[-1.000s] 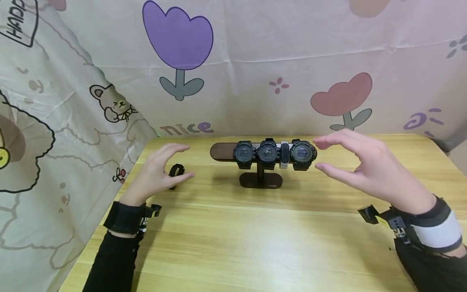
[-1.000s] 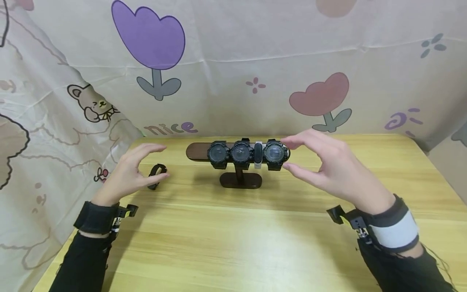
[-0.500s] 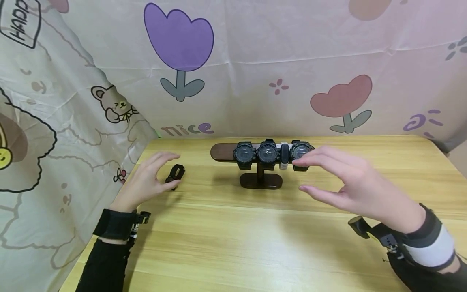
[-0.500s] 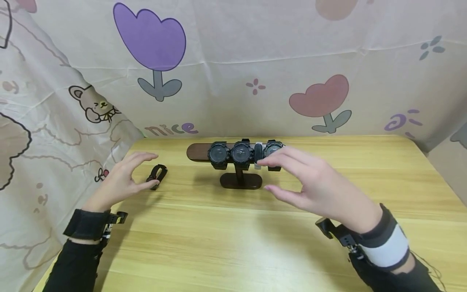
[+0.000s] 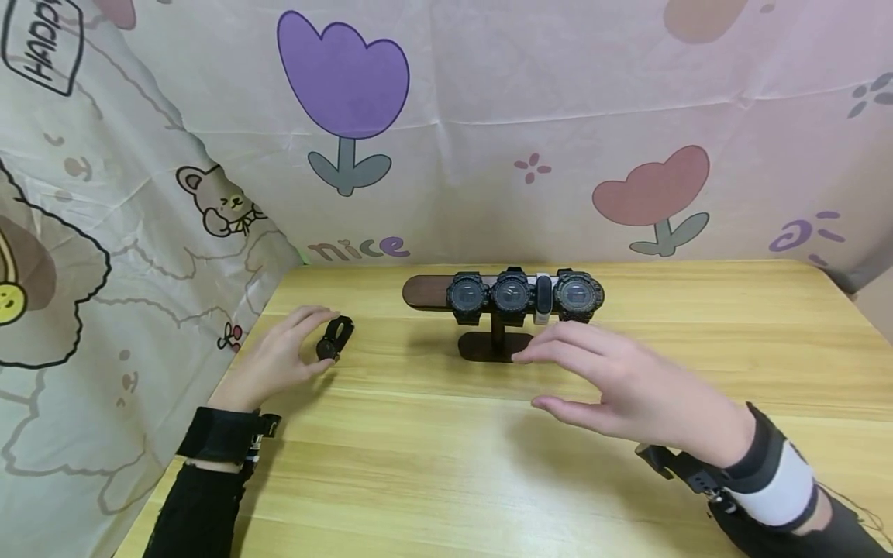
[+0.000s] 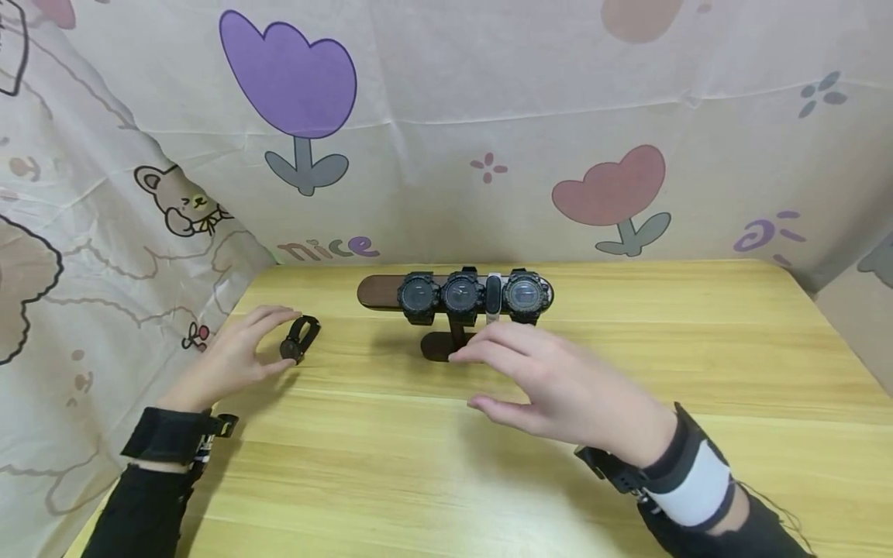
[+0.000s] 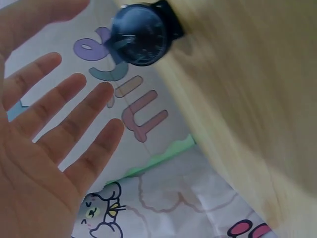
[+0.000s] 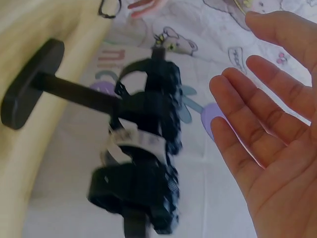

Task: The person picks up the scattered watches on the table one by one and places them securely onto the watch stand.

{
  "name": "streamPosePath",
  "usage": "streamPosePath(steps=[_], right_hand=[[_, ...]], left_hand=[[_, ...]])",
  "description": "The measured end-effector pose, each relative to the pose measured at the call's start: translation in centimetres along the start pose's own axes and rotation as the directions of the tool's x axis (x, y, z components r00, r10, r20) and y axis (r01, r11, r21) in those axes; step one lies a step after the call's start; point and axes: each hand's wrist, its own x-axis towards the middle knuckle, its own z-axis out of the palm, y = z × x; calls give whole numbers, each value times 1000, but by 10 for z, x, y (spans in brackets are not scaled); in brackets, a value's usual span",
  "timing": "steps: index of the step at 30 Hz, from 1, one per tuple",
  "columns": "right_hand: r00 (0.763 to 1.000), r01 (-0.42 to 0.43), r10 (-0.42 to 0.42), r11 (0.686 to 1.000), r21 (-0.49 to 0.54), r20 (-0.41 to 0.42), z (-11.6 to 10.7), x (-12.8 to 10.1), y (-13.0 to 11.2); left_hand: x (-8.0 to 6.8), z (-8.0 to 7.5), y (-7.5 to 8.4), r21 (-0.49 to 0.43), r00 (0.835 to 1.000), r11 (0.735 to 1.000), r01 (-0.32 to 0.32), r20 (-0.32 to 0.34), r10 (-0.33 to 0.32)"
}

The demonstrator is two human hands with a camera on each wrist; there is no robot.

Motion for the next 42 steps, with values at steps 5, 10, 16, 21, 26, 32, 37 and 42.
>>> streamPosePath(steps=[5, 10, 16, 21, 26, 32, 37, 42], right_hand=[[992, -57, 56, 998, 8, 113, 13, -4, -2], [985, -60, 57, 998, 11, 164, 28, -8, -2], [985, -47, 44, 999, 17, 165, 38, -10, -1], [988, -36, 30, 999, 32, 154, 41, -11, -1], [984, -55, 46, 997, 45, 169, 42, -12, 0], [981, -72, 64, 997, 40, 185, 43, -12, 0], [980, -74, 65, 996, 42, 188, 44, -12, 1], [979, -80, 70, 996, 45, 193, 45, -13, 2]], left_hand=[[-1, 4, -3, 11, 998, 1000, 26, 51, -26], [-2, 8, -4, 40, 997, 999, 20, 68, -23], [-2, 14, -8, 73, 997, 997, 10, 77, -15], [-2, 20, -12, 62, 997, 998, 1, 82, -6], [-1, 23, -15, 46, 995, 999, 8, 98, -13], [-1, 24, -15, 35, 993, 999, 25, 117, -29], [1, 25, -15, 31, 993, 999, 25, 111, -28], [1, 25, -15, 30, 995, 999, 19, 94, -22]])
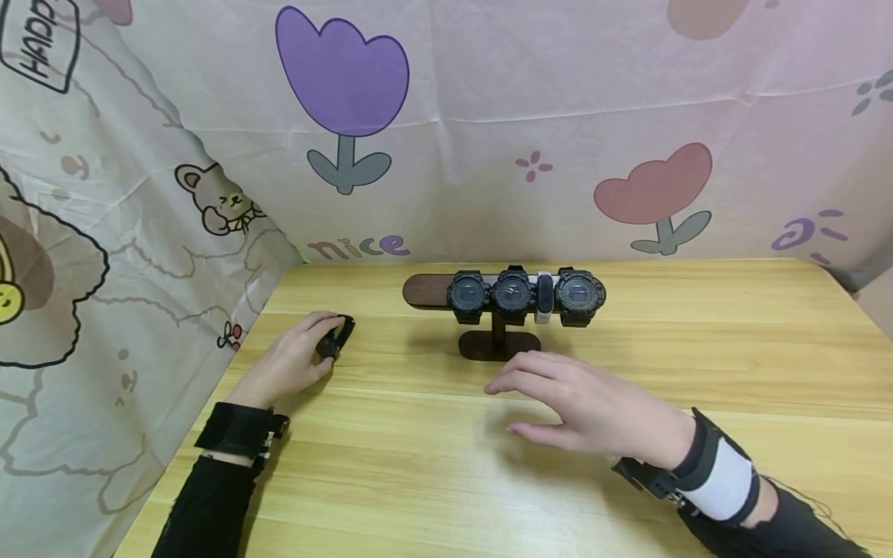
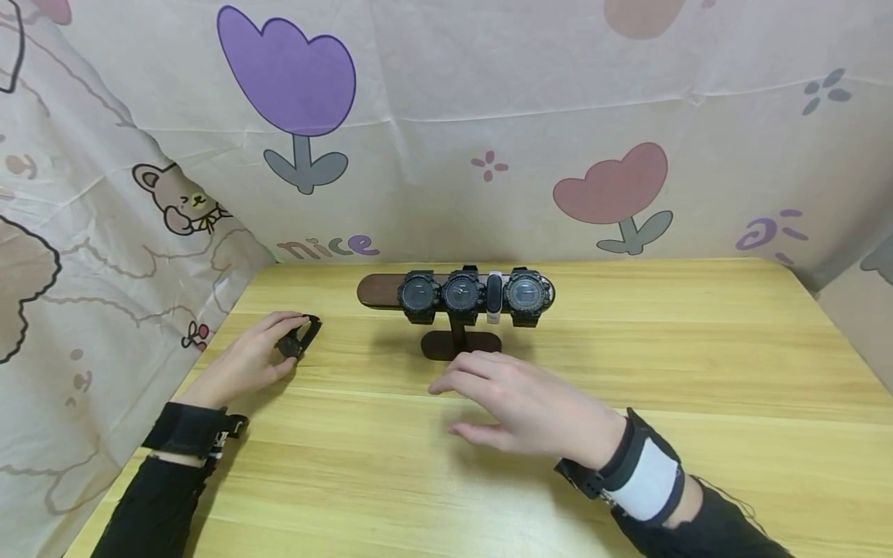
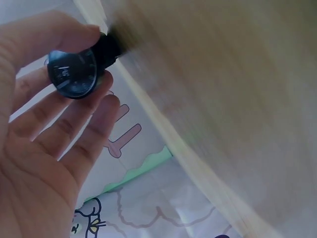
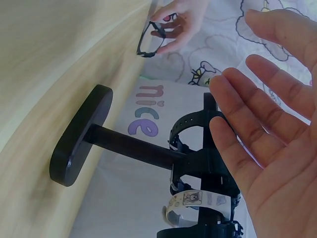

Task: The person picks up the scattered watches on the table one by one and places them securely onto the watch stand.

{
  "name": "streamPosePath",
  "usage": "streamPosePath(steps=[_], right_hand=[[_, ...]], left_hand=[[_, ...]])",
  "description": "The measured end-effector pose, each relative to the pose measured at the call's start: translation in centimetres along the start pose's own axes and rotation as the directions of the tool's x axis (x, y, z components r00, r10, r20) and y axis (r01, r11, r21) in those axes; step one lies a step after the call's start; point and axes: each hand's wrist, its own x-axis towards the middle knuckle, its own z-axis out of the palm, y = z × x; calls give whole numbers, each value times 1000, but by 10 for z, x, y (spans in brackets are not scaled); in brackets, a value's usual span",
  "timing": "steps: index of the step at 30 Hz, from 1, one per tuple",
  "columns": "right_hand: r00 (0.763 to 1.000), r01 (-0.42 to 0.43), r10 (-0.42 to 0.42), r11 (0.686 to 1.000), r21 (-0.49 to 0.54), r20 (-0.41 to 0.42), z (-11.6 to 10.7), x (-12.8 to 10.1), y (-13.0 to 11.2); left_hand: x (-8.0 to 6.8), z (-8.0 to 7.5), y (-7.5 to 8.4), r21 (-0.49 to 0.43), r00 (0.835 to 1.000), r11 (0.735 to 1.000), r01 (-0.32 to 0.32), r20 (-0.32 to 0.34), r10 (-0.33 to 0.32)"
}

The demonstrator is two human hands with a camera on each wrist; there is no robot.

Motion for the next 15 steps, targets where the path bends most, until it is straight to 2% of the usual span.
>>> streamPosePath(steps=[15], right_hand=[[1000, -6, 6, 1000, 13, -6, 0, -2, 5]], left_hand=[[4, -1, 1, -33, 993, 998, -55, -108, 51]])
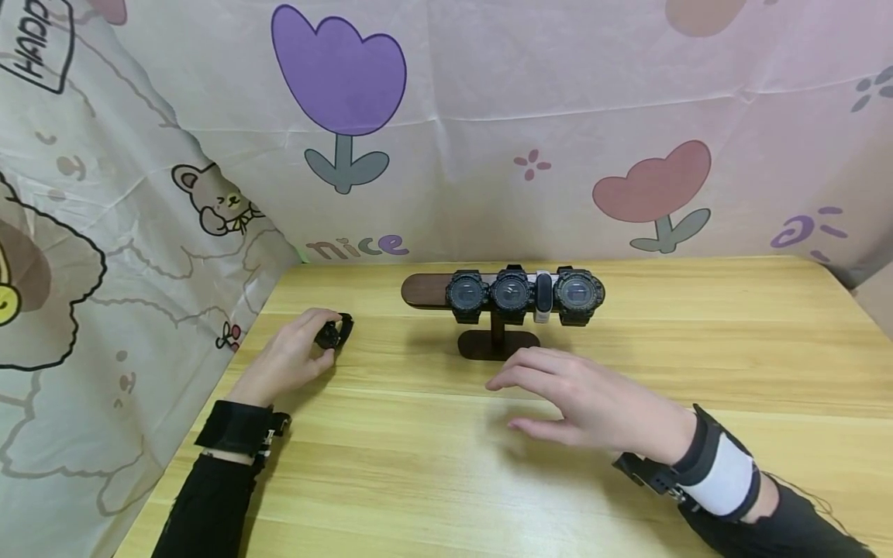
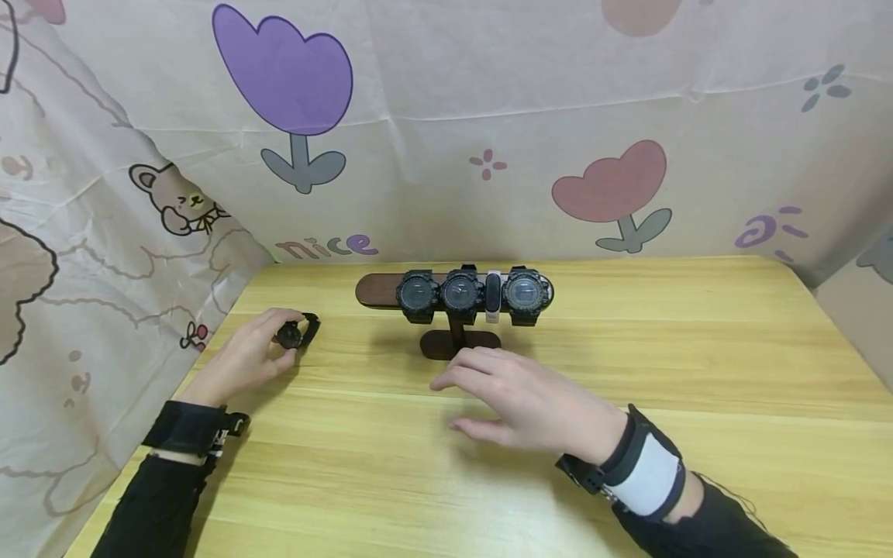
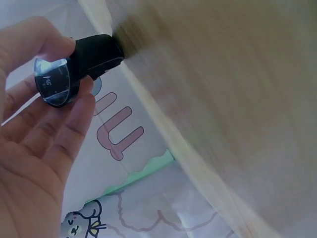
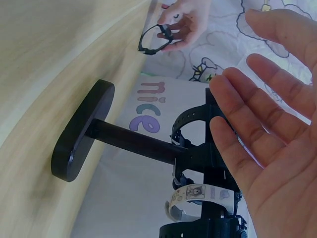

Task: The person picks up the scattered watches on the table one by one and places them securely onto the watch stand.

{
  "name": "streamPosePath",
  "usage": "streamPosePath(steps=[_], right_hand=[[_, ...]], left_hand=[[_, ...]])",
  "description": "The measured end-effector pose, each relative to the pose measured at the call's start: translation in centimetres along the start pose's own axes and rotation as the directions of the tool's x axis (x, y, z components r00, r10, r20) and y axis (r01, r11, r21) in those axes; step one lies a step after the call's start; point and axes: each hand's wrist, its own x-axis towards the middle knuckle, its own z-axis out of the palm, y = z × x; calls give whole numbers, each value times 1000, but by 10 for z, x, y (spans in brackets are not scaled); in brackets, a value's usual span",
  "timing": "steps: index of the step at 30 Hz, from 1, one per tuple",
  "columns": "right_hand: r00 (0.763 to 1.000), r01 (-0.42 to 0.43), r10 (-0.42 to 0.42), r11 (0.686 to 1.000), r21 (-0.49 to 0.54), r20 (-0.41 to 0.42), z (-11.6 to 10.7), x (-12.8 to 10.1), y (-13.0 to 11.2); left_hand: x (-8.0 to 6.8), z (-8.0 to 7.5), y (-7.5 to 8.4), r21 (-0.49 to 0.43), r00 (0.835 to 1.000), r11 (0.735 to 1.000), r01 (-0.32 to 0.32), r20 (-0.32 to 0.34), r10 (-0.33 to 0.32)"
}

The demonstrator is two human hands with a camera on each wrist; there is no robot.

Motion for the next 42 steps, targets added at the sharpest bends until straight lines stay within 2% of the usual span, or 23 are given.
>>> streamPosePath(steps=[6, 13, 18, 30, 35, 42], right_hand=[[1000, -2, 2, 1000, 4, 5, 0, 0, 1], [1000, -12, 12, 1000, -13, 8, -1, 0, 1], [1000, 0, 0, 1000, -6, 3, 0, -1, 1], [999, -28, 28, 1000, 8, 25, 0, -2, 0], [999, -35, 35, 999, 12, 32, 0, -2, -1], [1000, 0, 0, 1000, 18, 4, -3, -2, 2]], left_hand=[[2, -3, 0, -23, 1000, 1000, 4, -17, -4], [3, -3, 1, -94, 999, 994, 51, 14, -49], [3, -2, 1, -108, 998, 992, 62, 19, -60], [3, 2, 4, -37, 998, 998, 58, 6, -58], [3, 2, 4, -35, 999, 998, 52, 6, -52], [4, 2, 3, -18, 999, 1000, 17, -37, -17]])
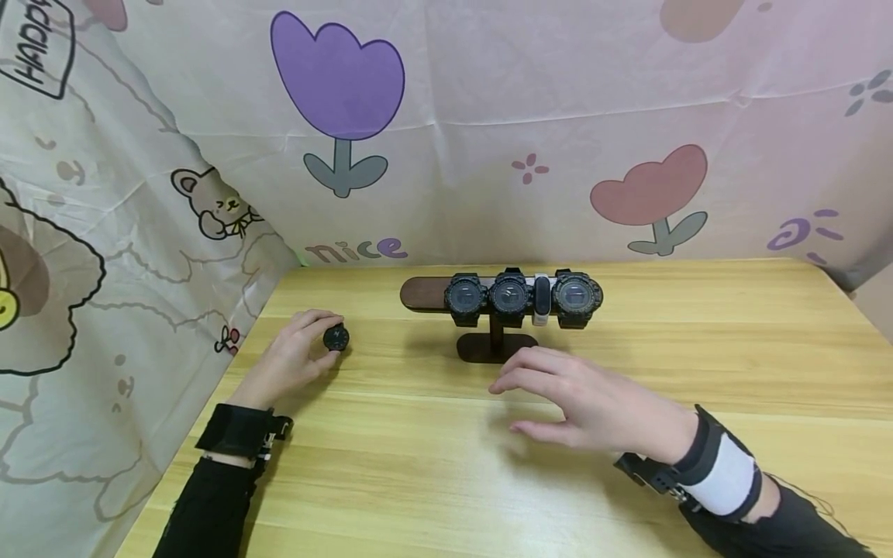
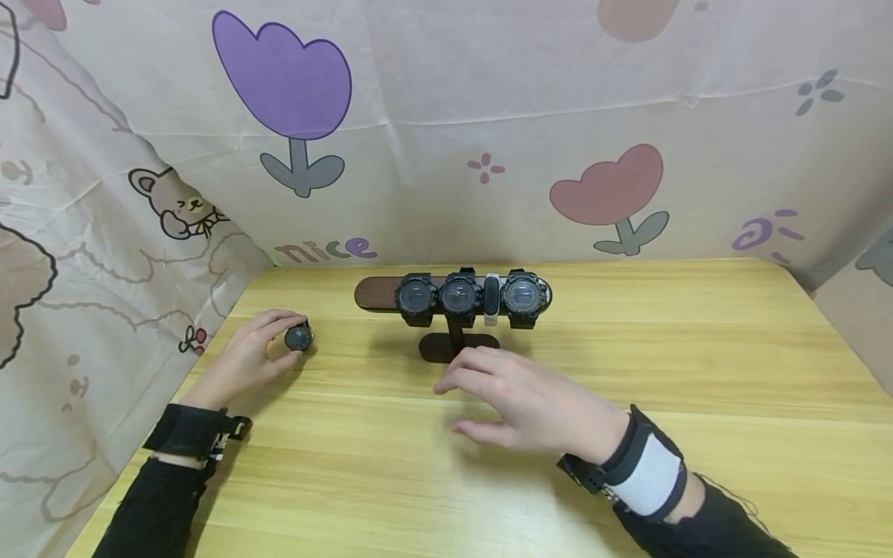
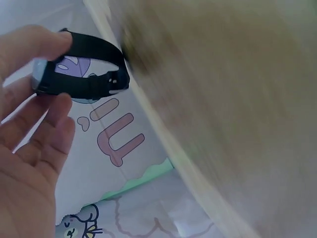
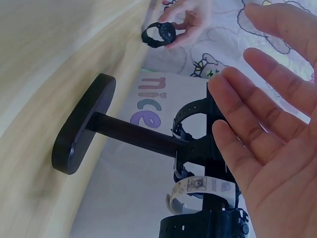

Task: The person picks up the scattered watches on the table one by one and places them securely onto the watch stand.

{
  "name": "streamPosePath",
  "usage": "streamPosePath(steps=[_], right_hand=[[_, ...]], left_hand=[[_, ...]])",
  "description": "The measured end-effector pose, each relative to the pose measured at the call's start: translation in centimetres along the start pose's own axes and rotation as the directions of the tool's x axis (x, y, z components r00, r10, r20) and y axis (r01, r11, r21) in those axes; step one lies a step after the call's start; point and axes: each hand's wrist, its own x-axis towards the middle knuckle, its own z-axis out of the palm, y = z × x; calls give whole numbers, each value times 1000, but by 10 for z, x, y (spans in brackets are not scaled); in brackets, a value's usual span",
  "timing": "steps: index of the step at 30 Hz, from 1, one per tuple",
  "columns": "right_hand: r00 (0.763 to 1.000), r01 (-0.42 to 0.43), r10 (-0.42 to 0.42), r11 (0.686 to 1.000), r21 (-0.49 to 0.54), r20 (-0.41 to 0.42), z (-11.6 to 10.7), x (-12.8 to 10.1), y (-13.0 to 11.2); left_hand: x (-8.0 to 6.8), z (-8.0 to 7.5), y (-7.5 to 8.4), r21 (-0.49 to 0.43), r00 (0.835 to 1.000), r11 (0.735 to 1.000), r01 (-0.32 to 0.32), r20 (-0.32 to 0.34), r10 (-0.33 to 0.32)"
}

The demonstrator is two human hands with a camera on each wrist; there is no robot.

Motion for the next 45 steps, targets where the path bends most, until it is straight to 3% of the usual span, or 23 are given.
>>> streamPosePath(steps=[6, 14, 21, 30, 38, 45], right_hand=[[1000, 14, -15, 1000, -21, -26, -7, 0, 1], [996, 6, -6, 1000, -4, -84, -20, 1, 4], [974, 15, -26, 999, -50, -223, -44, -1, 5], [926, -197, 134, 969, -149, -353, -65, -14, 26], [887, -435, 391, 886, -163, -244, -71, -33, 49], [876, -466, 420, 865, -188, -237, -69, -40, 59]], left_hand=[[0, -3, 1, 7, 995, 998, -59, -85, 60], [1, -6, 3, -13, 986, 995, -102, -132, 99], [8, -14, 13, -25, 979, 991, -133, -159, 127], [17, -24, 23, -45, 965, 982, -185, -198, 173], [25, -30, 31, -50, 952, 974, -219, -230, 202], [35, -35, 39, -53, 944, 970, -238, -246, 218]])
